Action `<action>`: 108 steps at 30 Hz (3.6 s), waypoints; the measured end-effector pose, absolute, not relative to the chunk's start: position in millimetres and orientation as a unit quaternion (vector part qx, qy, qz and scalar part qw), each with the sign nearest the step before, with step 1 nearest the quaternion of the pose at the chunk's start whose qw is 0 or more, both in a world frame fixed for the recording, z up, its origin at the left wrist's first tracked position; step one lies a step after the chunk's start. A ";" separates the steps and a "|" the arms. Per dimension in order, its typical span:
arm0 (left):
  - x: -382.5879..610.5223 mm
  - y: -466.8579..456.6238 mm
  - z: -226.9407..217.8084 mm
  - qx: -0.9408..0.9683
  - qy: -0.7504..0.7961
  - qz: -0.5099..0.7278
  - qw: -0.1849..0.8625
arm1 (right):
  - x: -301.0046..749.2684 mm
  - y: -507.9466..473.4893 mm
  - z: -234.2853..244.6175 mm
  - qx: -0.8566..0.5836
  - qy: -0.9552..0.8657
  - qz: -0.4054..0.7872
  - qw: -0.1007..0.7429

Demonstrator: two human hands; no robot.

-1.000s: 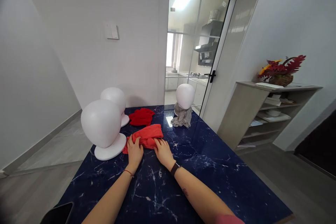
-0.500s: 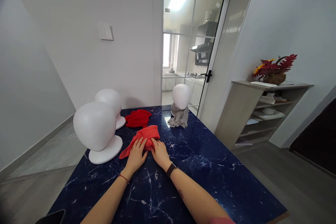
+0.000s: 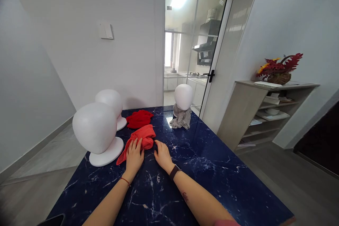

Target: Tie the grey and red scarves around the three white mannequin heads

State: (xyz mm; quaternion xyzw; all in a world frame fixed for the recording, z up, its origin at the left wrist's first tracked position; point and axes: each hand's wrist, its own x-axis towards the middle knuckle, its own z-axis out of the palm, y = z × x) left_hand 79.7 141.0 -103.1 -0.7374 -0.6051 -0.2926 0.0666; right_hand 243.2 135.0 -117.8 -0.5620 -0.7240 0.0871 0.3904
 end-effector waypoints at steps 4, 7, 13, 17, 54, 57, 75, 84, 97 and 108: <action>79.4 142.2 -104.8 -0.743 -0.600 -0.291 0.057 | 243.1 133.8 -117.4 -0.560 -0.725 0.088 0.390; 79.3 143.0 -105.3 -0.744 -0.598 -0.295 0.053 | 242.1 133.0 -117.7 -0.554 -0.722 0.098 0.402; 79.3 142.1 -104.1 -0.745 -0.595 -0.297 0.046 | 258.3 162.2 -109.2 -0.576 -0.620 0.215 0.488; 79.9 142.2 -104.3 -0.742 -0.601 -0.294 0.037 | 300.1 206.6 -89.4 -0.627 -0.555 0.178 0.516; 83.2 142.7 -97.3 -0.738 -0.585 -0.329 0.076 | 370.0 181.6 -66.7 -0.650 -0.412 0.075 0.634; 83.7 135.4 -89.5 -0.730 -0.581 -0.346 0.102 | 336.3 133.5 -73.7 -0.599 -0.397 0.145 0.680; 113.8 84.3 -83.0 -0.880 -0.328 -0.343 -0.005 | 306.1 67.1 -82.9 -0.551 -0.346 0.430 0.626; 120.8 85.2 -84.2 -0.914 -0.294 -0.279 -0.028 | 308.8 65.2 -83.1 -0.579 -0.404 0.357 0.612; 135.7 72.7 -76.6 -0.888 -0.363 -0.278 0.046 | 317.3 64.0 -66.6 -0.527 -0.320 0.468 0.634; 102.0 88.9 -77.7 -0.752 -0.389 -0.515 -0.132 | 372.6 78.8 -64.4 -0.591 -0.237 0.459 0.620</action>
